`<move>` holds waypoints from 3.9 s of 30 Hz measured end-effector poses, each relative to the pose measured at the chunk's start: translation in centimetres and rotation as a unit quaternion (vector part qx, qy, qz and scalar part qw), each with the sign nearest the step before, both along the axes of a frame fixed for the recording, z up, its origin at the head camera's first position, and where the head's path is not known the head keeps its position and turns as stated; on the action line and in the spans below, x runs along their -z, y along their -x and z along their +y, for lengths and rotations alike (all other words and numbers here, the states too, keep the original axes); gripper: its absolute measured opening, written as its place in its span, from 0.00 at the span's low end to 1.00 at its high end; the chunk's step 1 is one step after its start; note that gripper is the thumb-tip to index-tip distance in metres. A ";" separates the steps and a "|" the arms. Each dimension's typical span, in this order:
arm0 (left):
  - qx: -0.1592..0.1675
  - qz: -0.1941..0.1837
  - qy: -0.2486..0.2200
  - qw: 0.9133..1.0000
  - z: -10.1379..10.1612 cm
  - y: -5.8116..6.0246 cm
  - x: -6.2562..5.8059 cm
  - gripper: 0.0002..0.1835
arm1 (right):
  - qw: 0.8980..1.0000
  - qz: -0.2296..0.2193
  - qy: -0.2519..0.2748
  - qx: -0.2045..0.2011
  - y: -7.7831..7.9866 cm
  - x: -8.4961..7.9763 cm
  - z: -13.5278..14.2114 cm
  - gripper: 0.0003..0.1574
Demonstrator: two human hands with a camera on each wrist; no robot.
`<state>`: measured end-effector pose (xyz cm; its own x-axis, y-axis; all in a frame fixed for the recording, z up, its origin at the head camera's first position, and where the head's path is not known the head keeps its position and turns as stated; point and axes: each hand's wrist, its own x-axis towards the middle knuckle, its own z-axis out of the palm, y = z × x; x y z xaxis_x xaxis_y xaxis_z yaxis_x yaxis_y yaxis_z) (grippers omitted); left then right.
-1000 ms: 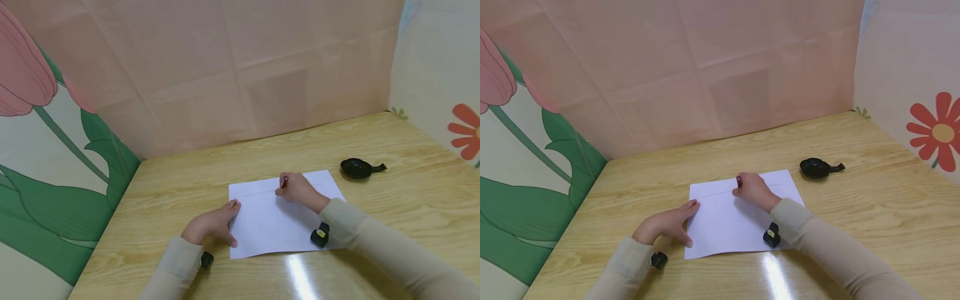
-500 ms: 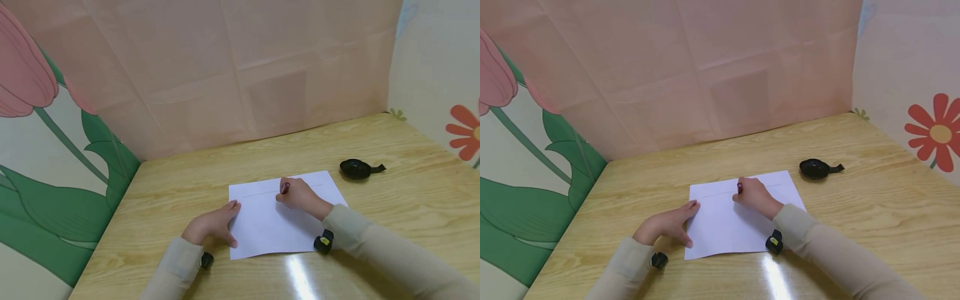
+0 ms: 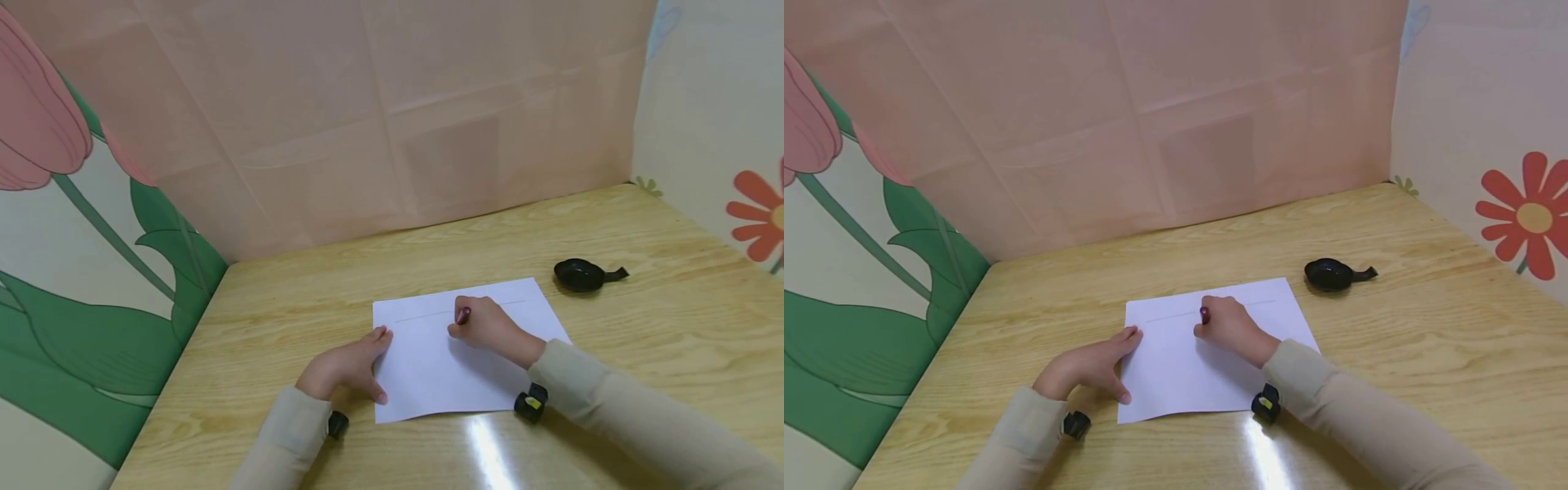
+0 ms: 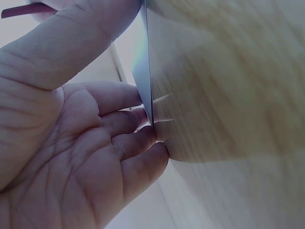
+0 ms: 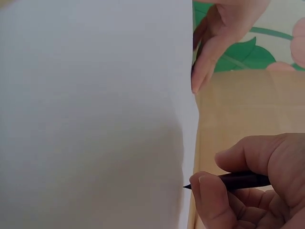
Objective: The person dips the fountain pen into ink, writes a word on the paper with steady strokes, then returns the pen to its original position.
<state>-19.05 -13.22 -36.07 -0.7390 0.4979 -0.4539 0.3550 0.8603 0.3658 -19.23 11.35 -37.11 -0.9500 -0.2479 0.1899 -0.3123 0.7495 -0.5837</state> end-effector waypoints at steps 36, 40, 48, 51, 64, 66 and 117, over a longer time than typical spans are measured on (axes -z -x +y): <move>0.001 -0.003 -0.003 1.000 0.0 0.0 -0.1 0.58 | 0.998 0.009 0.011 -0.068 -3.7 0.1 -1.6 0.16; -0.001 -0.003 -0.002 1.000 0.0 -0.1 -0.1 0.57 | 0.997 0.013 0.018 -0.075 -4.0 0.1 -1.8 0.17; -0.003 -0.002 -0.001 1.000 0.0 -0.2 -0.2 0.57 | 0.995 0.031 0.021 -0.096 -4.5 0.3 -2.0 0.17; -0.005 -0.004 0.000 1.000 0.0 -0.2 -0.2 0.57 | 0.993 0.037 0.022 -0.106 -4.7 0.5 -2.1 0.17; -0.007 -0.010 -0.004 1.000 0.0 -0.1 -0.1 0.57 | 0.990 0.006 0.031 -0.134 -5.5 0.2 -3.0 0.17; -0.004 -0.009 -0.006 1.000 0.0 -0.1 -0.2 0.57 | 0.990 0.011 0.028 -0.136 -5.7 0.3 -3.2 0.17; -0.011 -0.023 -0.014 1.000 -0.1 -0.1 0.0 0.57 | 0.937 -0.147 0.305 0.089 2.4 1.9 2.5 0.11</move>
<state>-18.92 -13.33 -36.09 -0.7282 0.4947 -0.4743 0.3187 0.8572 0.4046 -21.59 13.86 -39.02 -0.9994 -0.0118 -0.0318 0.0274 0.2730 -0.9616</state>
